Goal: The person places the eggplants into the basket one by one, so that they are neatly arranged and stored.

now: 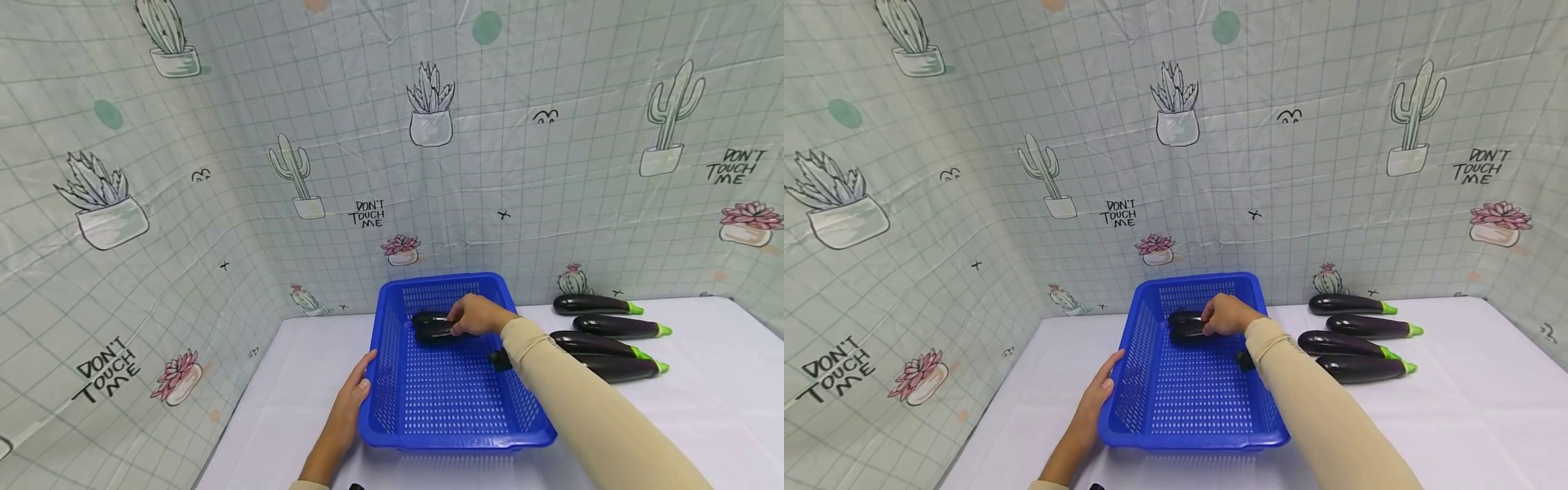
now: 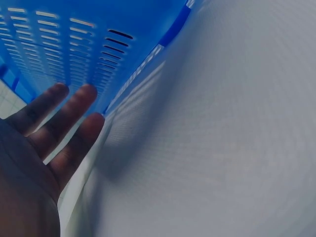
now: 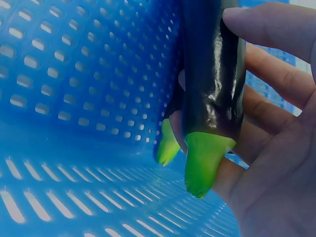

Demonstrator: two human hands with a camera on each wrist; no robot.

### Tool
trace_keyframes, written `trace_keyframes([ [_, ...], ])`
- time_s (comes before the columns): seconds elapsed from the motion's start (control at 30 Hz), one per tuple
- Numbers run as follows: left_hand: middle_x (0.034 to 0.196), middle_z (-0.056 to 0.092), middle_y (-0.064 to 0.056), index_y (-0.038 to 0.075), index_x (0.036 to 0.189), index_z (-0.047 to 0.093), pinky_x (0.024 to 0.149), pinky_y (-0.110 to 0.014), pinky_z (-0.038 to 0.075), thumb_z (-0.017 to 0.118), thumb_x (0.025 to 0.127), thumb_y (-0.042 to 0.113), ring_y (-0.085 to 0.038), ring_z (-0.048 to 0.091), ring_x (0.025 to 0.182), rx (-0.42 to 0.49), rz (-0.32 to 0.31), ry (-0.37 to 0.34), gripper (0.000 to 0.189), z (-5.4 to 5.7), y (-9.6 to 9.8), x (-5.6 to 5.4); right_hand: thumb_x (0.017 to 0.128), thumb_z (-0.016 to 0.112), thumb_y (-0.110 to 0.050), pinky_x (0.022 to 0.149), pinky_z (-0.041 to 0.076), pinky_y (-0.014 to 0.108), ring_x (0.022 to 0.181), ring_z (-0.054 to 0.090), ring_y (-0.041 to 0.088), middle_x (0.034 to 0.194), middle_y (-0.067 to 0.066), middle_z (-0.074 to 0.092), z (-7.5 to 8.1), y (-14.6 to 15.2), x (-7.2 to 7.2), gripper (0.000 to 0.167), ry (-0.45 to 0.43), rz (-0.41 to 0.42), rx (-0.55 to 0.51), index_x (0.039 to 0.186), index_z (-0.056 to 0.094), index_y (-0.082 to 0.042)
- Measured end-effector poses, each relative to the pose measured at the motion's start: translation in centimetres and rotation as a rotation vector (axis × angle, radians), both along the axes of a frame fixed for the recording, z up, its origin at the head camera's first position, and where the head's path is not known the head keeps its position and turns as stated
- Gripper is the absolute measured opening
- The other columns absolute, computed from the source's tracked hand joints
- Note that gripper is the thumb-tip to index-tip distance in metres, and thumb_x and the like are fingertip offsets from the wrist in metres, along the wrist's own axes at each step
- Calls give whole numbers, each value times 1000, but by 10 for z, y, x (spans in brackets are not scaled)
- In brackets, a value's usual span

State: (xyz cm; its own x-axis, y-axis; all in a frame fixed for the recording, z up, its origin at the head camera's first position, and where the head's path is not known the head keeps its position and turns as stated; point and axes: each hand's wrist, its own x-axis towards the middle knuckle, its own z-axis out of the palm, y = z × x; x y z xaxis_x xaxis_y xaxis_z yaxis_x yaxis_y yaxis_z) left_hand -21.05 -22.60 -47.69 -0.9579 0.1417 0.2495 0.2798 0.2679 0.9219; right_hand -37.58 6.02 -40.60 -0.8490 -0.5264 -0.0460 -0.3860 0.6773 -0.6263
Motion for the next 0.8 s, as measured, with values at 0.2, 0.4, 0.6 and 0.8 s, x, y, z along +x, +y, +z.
trace_keyframes([
  [0.2, 162, 29, -8, 29, 157, 35, 115, -64, 17, 33, 106, 35, -35, 25, 148, -10, 5, 1, 51, -1, 0, -1, 83, 78, -8, 89, 53, 44, 96, 65, 23, 102, 9, 72, 0, 0, 2, 29, 22, -1, 19, 110, 73, 2],
  [0.4, 162, 29, -9, 27, 157, 34, 115, -64, 17, 32, 106, 33, -35, 24, 148, -1, -10, 2, 51, -1, -1, -1, 81, 79, -8, 88, 52, 44, 94, 64, 24, 100, 9, 72, 0, -2, 4, 30, 56, -1, 38, 109, 74, 2],
  [0.6, 162, 29, -9, 27, 157, 35, 115, -64, 16, 33, 106, 33, -35, 24, 148, 8, -11, 0, 51, 0, -1, -1, 80, 80, -7, 86, 52, 43, 90, 64, 21, 96, 6, 72, 0, -5, 4, 28, 97, 3, 50, 106, 75, 1],
  [0.8, 162, 28, -12, 23, 157, 34, 114, -66, 16, 32, 106, 33, -38, 23, 148, 8, -9, 0, 52, -1, -1, -1, 80, 80, -8, 84, 53, 42, 88, 64, 20, 94, 5, 72, 0, -7, 5, 28, 104, 10, 66, 107, 74, 1],
])
